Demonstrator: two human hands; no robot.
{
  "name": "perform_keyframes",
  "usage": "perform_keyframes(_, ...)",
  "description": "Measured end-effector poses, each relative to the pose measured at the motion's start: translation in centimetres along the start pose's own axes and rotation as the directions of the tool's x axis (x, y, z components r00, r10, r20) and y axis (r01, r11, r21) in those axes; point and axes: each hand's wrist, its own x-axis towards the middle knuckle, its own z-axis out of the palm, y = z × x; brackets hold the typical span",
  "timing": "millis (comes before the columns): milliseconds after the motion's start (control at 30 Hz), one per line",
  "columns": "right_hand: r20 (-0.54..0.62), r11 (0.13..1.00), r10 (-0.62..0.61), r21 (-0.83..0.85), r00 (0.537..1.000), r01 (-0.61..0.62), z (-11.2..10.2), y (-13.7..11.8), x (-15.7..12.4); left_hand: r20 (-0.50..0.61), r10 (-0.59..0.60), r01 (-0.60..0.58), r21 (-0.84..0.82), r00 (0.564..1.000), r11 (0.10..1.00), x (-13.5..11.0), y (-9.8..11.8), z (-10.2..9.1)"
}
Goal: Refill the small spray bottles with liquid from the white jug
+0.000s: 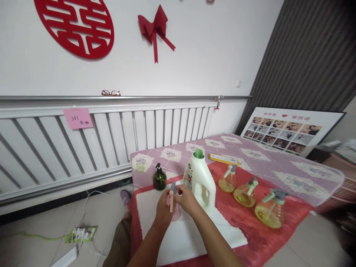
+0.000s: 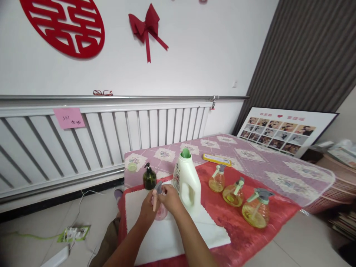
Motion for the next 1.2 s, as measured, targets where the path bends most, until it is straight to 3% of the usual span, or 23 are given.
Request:
perform_keyframes(200,0.147,0.995,-0.085,-0.035,0.985,0.091,-0.7,-0.4,0.4,-0.034,-0.006,0.005,-0.035,0.999,0.999,0.3,-0.4,0.2)
perform_keyframes(467,0.396,0.985,-0.166,0.029,0.903,0.168,-2.8,-0.8,1.5,-0.051,-0.021,0.019,-0.04,0.998,0.999,0.8,-2.0,0.2)
perform_keyframes(667,0.468,0.984,-0.177,0.06,0.866,0.169,-3.3,-0.8,1.5,-0.037,-0.02,0.018,-0.047,0.999,0.999,1.0,-2.3,0.2)
perform_keyframes(900,0.423,0.981,-0.187,0.041,0.887,0.187,-2.8,-0.3,1.0,-0.033,-0.009,0.008,-0.026,0.999,1.0,1.0,-2.8,0.2)
perform_keyframes(1200,0.152,0.997,-0.064,-0.023,0.986,0.068,-0.2,1.0,-0.3,-0.107,0.046,-0.041,0.049,0.993,0.998,0.3,-3.2,0.5)
